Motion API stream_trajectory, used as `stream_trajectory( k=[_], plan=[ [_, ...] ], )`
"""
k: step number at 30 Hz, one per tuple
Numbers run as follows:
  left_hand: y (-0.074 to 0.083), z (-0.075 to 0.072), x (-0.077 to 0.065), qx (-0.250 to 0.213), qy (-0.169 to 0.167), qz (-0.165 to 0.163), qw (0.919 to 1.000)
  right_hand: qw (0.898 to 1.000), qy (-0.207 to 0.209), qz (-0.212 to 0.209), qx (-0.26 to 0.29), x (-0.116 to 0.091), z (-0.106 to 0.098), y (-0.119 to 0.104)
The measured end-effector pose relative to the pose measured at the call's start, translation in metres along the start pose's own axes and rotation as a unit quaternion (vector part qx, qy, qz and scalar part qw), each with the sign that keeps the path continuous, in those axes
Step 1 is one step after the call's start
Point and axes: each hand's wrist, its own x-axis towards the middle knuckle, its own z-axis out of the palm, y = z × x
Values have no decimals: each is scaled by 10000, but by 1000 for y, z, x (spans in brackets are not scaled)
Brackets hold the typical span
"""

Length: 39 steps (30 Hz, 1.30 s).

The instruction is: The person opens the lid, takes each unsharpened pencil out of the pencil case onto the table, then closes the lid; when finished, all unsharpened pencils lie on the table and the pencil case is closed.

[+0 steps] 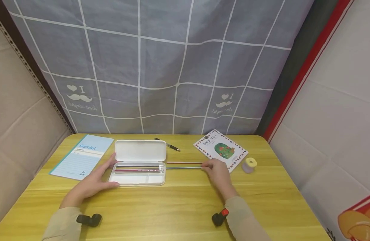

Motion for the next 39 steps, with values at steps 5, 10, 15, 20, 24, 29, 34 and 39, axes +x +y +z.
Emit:
stream_trajectory(
  k=[5,10,15,20,24,29,34,39],
  plan=[
    [-2,1,0,-20,-4,2,10000,10000,37,56,-56,-1,2,0],
    [-3,1,1,-21,0,-17,10000,9999,-42,81,-135,0,3,-1],
    [-2,0,1,24,12,5,10000,9999,-26,21,-140,0,4,-2],
    [-1,-1,1,41,19,31,10000,9998,-6,-66,-202,-1,3,-2],
    [-2,0,1,8,-4,0,10000,9997,-89,-50,-215,0,2,-4],
    [-3,0,1,-14,-7,22,10000,9997,-106,-37,-230,0,2,-4],
    [-3,0,1,-21,-2,10,10000,9996,-128,-24,-236,1,2,-5],
    [-1,-1,0,-3,9,18,10000,9997,-140,26,-193,0,-1,-6]
  ],
)
